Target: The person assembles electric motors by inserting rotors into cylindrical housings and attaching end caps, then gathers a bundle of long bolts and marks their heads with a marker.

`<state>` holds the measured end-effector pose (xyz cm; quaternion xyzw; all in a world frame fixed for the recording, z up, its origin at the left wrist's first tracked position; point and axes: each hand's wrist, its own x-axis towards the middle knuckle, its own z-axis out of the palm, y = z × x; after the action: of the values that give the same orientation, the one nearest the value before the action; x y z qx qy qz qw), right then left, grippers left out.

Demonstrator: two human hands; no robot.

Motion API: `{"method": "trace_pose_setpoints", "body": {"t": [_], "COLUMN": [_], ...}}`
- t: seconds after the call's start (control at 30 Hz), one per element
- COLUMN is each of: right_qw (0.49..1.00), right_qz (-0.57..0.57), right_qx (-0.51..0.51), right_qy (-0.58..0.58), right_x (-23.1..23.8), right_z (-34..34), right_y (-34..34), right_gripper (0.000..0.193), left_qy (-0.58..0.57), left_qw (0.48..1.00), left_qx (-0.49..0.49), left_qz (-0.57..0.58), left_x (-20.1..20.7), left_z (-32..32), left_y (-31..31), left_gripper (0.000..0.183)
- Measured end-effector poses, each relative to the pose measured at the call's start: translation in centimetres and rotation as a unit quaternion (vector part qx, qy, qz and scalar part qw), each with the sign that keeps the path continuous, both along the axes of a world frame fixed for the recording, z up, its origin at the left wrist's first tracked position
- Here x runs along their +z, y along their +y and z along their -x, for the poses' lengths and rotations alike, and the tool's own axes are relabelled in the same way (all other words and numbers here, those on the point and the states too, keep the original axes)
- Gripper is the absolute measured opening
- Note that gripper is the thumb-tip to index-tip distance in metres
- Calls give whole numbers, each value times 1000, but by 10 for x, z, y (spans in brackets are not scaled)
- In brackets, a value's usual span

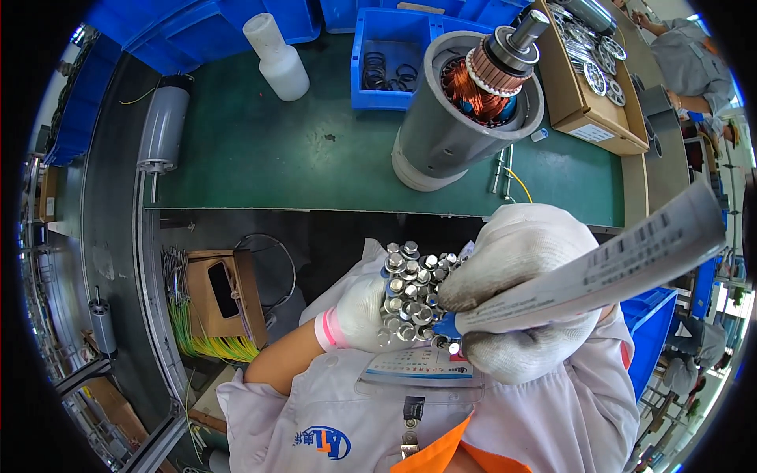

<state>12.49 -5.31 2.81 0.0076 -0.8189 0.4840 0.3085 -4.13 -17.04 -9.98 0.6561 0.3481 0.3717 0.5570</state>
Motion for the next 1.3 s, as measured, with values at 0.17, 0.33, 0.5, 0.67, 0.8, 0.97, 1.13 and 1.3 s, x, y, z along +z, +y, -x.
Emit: {"method": "trace_pose_setpoints", "body": {"t": [0.17, 0.33, 0.5, 0.67, 0.8, 0.97, 1.13, 1.3], "right_qw": [987, 987, 996, 989, 999, 998, 998, 998], "right_qz": [-20, 12, 9, 29, 14, -12, -21, -1], "right_qx": [-158, -130, -92, -141, 6, 54, 13, -49], "right_qy": [1, 93, -12, -36, 28, 8, -50, 37], "right_x": [-2, -4, -1, 2, 0, 4, 21, 5], "right_z": [7, 7, 0, 6, 12, 12, 23, 22], "right_y": [-17, -9, -3, -8, -2, 5, 0, -7], "right_gripper": [12, 11, 17, 16, 8, 10, 13, 14], "left_qy": [42, -68, -69, -34, -81, -105, 23, 40], "left_qw": [993, 995, 995, 999, 996, 985, 995, 988], "left_qx": [43, -32, 1, 21, 11, 3, 0, -16], "left_qz": [-104, 70, 72, 23, 19, 140, 100, 151], "left_x": [18, 7, 7, 8, 14, 4, 9, 19], "left_z": [-3, -6, -6, -6, -13, -11, -4, -5], "left_y": [8, 3, 1, 0, 5, -5, -2, 4], "left_gripper": [47, 47, 51, 54, 52, 50, 51, 53]}}
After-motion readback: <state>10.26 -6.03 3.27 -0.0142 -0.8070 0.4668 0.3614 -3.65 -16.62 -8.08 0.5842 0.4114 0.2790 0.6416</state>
